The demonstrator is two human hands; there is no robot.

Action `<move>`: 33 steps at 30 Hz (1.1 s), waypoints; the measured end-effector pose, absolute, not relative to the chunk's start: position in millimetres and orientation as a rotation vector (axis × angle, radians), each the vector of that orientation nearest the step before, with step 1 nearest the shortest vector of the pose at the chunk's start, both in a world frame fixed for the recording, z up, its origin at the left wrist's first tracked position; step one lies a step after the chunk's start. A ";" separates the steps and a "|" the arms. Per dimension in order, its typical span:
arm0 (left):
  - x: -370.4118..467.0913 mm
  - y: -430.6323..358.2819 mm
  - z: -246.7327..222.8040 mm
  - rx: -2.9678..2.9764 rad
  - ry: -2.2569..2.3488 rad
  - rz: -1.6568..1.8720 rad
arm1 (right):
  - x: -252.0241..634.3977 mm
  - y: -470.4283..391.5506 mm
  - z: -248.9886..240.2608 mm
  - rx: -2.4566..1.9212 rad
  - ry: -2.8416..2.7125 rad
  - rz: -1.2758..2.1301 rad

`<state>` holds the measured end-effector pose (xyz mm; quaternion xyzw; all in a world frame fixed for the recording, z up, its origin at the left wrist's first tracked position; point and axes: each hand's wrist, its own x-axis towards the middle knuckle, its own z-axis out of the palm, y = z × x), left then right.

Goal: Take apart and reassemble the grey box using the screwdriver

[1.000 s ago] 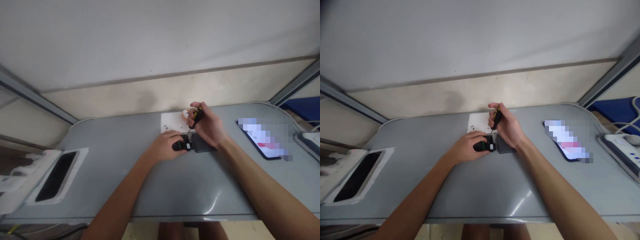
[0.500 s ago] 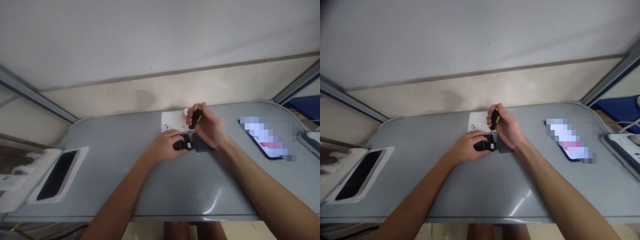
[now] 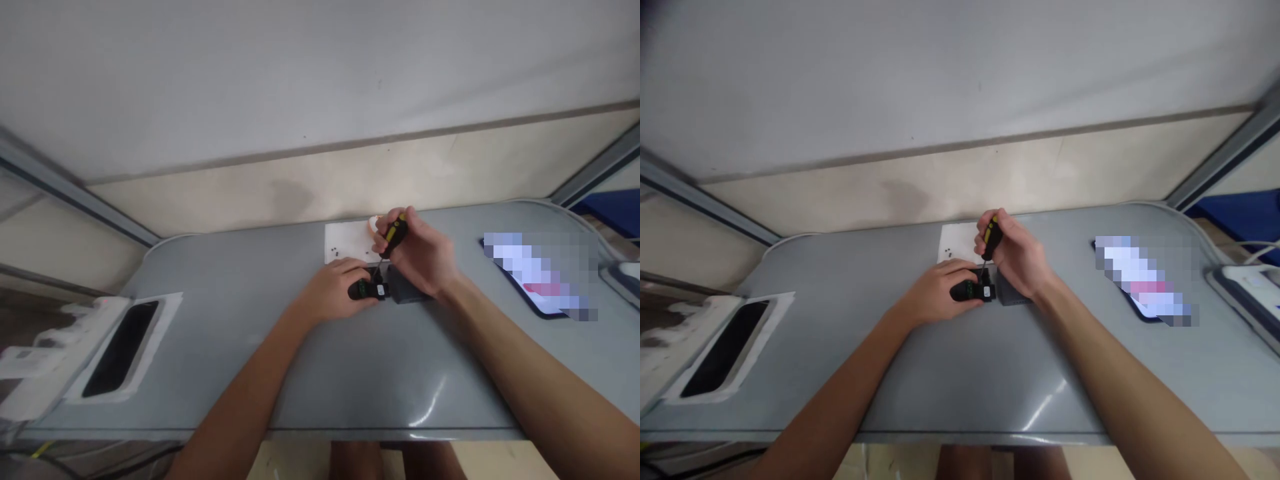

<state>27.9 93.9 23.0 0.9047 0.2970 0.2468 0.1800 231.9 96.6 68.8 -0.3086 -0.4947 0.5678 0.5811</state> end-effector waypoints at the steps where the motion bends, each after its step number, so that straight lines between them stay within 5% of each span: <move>1: 27.9 93.9 22.8 2.565 0.833 0.707 | 232.1 96.1 67.3 -0.692 -1.151 1.348; 33: 27.1 96.9 17.3 2.621 0.789 0.775 | 233.1 101.5 62.6 -0.605 -0.874 1.428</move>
